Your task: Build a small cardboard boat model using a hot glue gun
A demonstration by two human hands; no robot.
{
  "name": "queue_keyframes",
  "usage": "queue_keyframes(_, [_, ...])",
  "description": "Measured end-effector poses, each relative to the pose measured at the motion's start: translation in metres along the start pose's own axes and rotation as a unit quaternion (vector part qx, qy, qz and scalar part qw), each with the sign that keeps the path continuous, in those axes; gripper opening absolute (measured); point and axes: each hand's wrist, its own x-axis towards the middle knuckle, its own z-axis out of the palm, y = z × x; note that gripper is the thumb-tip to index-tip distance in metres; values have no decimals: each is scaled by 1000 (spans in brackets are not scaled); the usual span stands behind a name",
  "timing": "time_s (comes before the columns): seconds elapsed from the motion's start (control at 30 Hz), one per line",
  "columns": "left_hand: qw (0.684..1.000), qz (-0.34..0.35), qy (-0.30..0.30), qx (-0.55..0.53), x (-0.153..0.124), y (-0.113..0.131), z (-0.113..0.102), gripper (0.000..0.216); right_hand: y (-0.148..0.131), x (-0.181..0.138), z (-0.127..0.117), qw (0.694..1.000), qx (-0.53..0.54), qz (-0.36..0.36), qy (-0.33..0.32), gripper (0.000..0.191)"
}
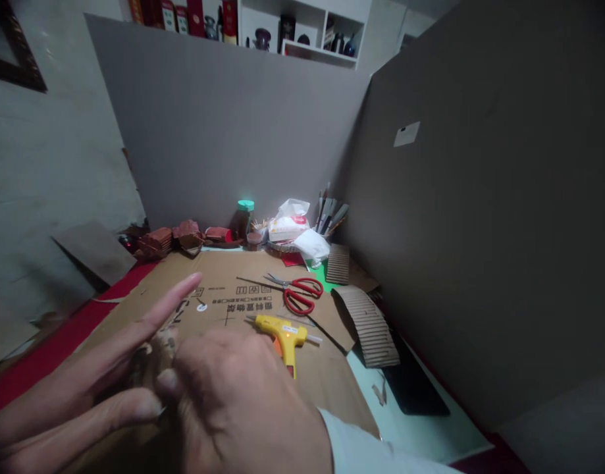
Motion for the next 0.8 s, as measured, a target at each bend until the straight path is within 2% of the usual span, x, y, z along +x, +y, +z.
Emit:
queue_keyframes(0.13, [1000,2,0,-5,7,-17,6,78,5,-6,1,1000,1,-18,4,21])
queue_keyframes(0.23, [999,-1,31,-40,8,-24,15,80,11,-8,4,1000,-15,-25,-1,19])
queue_keyframes(0.4, [986,-30,116,-114,3,-11,34,65,19,-9,8,998,-35,-41,31,19])
queue_keyframes(0.53, [971,-64,129,-189,6,-9,35,66,16,-12,10,997,-31,-37,63,23])
queue_keyframes(0.6, [940,-135,123,-287,8,-12,34,66,14,-12,10,997,-31,-33,70,24])
queue_keyframes(0.63, [905,-173,109,-373,8,-11,34,65,13,-12,10,996,-30,-32,72,24])
queue_keyframes(0.67, [877,-185,128,-426,8,-9,36,64,13,-12,10,997,-28,-31,69,24])
queue_keyframes(0.73, [857,-150,186,-456,6,-1,43,59,12,-11,10,998,-24,-21,57,22])
queue_keyframes(0.8, [857,-123,224,-448,4,9,49,57,12,-10,10,999,-18,-10,41,20])
